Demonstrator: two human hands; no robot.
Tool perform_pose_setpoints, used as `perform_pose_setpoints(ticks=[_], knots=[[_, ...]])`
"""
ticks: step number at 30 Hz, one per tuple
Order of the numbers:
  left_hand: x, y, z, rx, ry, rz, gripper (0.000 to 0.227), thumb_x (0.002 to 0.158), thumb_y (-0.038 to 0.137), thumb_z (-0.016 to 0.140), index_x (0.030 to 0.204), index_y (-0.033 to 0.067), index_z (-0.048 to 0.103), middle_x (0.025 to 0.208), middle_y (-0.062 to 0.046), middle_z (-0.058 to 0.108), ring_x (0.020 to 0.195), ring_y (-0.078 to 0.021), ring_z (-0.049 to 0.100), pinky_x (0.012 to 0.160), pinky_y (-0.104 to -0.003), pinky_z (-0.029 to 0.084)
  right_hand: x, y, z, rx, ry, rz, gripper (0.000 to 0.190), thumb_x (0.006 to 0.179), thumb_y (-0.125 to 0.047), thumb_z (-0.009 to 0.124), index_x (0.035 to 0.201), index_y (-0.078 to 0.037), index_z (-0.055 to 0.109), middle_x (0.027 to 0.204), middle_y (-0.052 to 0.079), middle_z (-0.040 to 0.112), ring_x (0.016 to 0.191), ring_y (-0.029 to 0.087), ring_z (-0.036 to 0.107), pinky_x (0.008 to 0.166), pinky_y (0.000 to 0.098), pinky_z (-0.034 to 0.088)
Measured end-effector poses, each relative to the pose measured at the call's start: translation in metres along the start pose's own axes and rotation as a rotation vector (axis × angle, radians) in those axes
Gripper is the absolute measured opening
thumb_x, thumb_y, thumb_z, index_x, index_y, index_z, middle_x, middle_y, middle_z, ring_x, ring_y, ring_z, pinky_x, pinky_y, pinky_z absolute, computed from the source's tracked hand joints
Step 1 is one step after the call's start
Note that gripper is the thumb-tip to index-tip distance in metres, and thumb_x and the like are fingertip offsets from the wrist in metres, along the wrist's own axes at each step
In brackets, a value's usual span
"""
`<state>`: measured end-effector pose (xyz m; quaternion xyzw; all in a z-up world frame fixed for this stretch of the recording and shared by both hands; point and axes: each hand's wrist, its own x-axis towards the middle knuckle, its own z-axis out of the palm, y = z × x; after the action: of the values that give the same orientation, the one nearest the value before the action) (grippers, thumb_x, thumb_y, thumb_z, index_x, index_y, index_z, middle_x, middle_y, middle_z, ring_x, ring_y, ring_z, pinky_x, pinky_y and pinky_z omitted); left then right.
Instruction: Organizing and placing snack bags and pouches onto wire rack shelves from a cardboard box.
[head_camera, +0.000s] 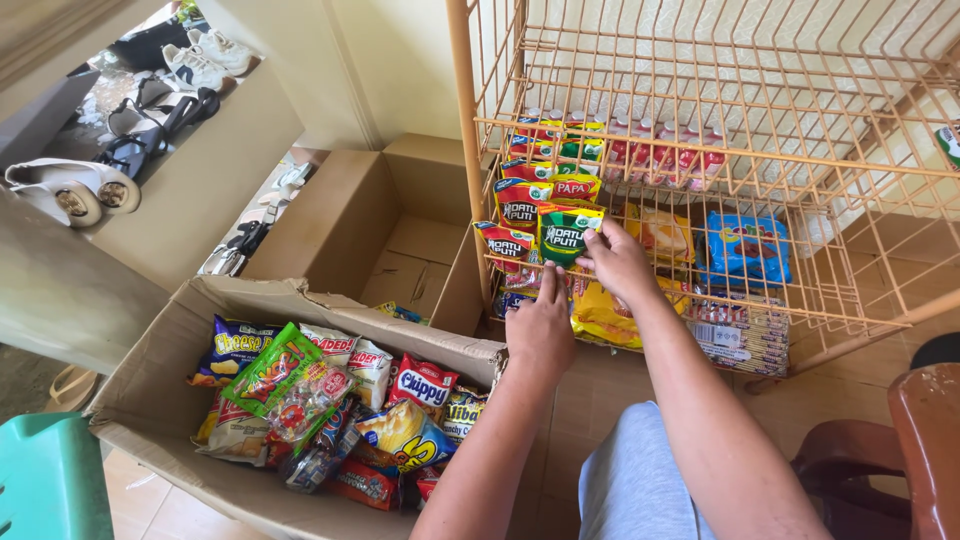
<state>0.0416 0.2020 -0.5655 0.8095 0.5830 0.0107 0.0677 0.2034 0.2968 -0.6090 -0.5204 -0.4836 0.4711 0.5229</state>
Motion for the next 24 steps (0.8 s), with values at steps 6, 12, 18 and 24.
perform_pose_setpoints(ticks=[6, 12, 18, 24], knots=[[0.000, 0.000, 0.002, -0.013, -0.006, -0.012, 0.090, 0.086, 0.021, 0.065, 0.163, 0.0092, 0.020, 0.172, -0.006, 0.014, 0.102, -0.0316, 0.070, 0.089, -0.047, 0.055, 0.001, 0.004, -0.002, -0.064, -0.031, 0.000, 0.027, 0.106, -0.020, 0.052, 0.125, -0.003, 0.060, 0.117, 0.009, 0.067, 0.106, 0.019, 0.070, 0.093, 0.0386, 0.063], [0.000, 0.000, 0.001, -0.002, -0.012, -0.023, 0.089, 0.087, 0.022, 0.064, 0.163, 0.0105, 0.020, 0.172, -0.004, 0.014, 0.100, -0.0312, 0.071, 0.087, -0.047, 0.056, -0.007, -0.007, 0.003, 0.031, 0.039, 0.077, 0.020, 0.099, -0.016, 0.061, 0.109, 0.001, 0.068, 0.103, 0.005, 0.069, 0.091, 0.016, 0.071, 0.082, 0.0388, 0.066], [-0.003, 0.001, -0.003, -0.022, -0.040, -0.031, 0.089, 0.087, 0.020, 0.063, 0.164, 0.0110, 0.019, 0.173, -0.004, 0.010, 0.098, -0.0300, 0.073, 0.088, -0.047, 0.056, -0.003, 0.002, -0.002, 0.035, 0.017, 0.034, 0.021, 0.100, -0.014, 0.062, 0.105, 0.005, 0.067, 0.099, 0.006, 0.067, 0.091, 0.017, 0.069, 0.081, 0.0395, 0.063], [-0.011, -0.036, 0.017, -0.472, 0.252, 0.163, 0.058, 0.080, 0.010, 0.063, 0.137, 0.0103, 0.057, 0.131, -0.012, 0.065, 0.111, -0.0344, 0.069, 0.091, -0.046, 0.056, -0.004, 0.003, -0.004, 0.038, -0.071, -0.086, 0.021, 0.093, -0.009, 0.071, 0.108, 0.005, 0.064, 0.102, 0.010, 0.070, 0.093, 0.018, 0.073, 0.082, 0.0372, 0.067]])
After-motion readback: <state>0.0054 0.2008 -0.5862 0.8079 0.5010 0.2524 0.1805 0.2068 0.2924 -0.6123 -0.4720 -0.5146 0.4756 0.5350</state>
